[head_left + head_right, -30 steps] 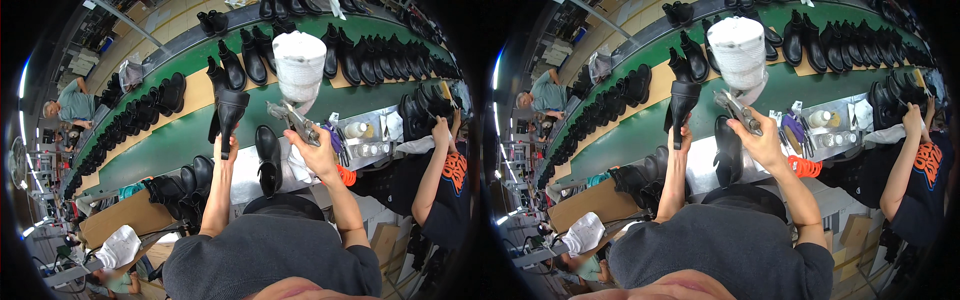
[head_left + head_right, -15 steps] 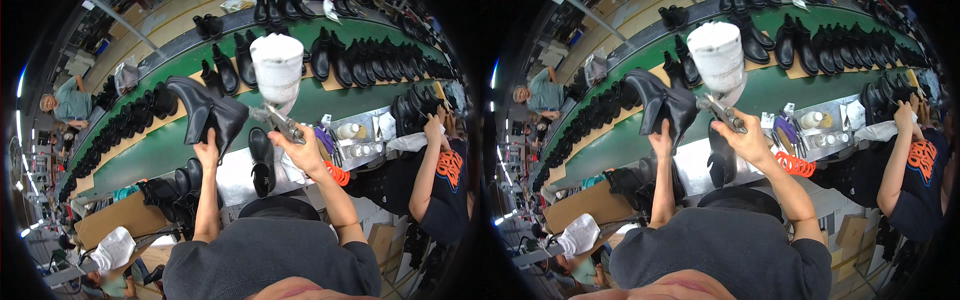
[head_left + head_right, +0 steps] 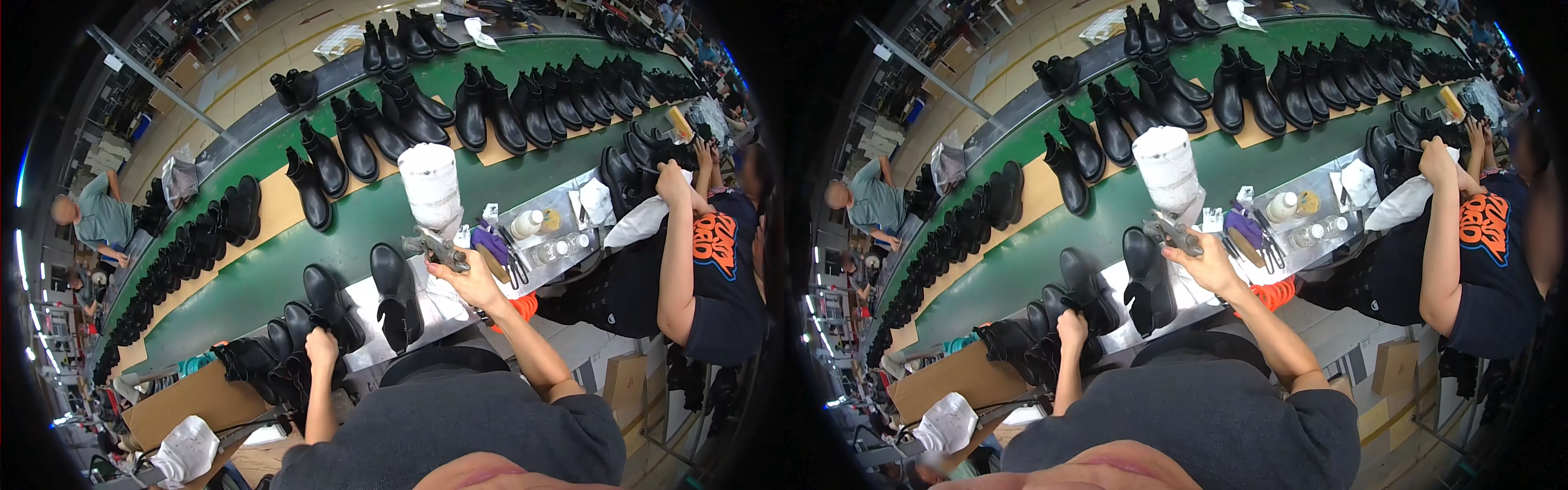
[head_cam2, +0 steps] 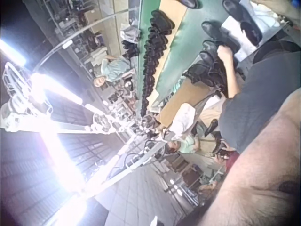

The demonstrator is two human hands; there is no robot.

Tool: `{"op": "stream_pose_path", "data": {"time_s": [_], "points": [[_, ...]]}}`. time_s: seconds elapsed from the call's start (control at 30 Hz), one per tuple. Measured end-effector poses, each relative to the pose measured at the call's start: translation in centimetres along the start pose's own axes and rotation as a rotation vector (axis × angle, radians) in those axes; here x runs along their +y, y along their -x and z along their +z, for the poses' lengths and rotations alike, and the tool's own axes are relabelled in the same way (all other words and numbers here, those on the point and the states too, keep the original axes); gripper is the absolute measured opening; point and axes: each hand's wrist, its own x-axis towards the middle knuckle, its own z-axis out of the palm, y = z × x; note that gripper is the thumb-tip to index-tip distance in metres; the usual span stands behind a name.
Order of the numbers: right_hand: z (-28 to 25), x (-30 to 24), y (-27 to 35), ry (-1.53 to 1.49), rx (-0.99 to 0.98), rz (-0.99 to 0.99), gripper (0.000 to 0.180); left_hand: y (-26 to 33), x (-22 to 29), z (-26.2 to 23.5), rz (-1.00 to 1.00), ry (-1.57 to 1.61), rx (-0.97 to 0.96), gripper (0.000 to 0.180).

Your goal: The person wipes black leather boots with a white cloth and applies a finish using a spray gun. They handle the boots one by one, wiping the exterior and then spraying the surface before placing them back on the conveyor belt.

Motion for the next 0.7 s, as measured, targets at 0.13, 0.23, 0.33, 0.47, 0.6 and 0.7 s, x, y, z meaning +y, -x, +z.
{"op": "stream_pose_path", "data": {"time_s": [0.13, 0.23, 0.33, 0.47, 0.6, 0.7], "points": [[-1.9, 0.3, 0.3, -0.031, 0.089, 0.005, 0.029, 7.6, 5.2, -4.1, 0.409, 0.09, 0.318, 0.065], [-2.6, -0.3, 0.2, -0.104, 0.082, 0.093, 0.028, 10.7, 5.5, 2.0, 0.315, 0.302, -0.14, 0.093], [-2.7, 0.8, -0.1, -0.128, 0.119, 0.038, 0.025, 9.5, 7.9, 7.7, 0.404, 0.54, 0.01, 0.086], [-3.4, 0.3, 0.7, -0.159, 0.132, 0.015, 0.022, 6.9, 8.7, 10.6, 0.252, 0.76, -0.07, 0.071], [-3.7, -0.8, 2.1, -0.212, 0.138, 0.026, 0.023, 2.8, 9.7, 7.7, 0.008, 1.571, -0.192, 0.052], [-3.0, -1.9, 2.4, -0.191, 0.091, 0.011, 0.024, 0.5, 11.5, 3.9, 0.13, 1.867, -0.289, 0.041]]}}
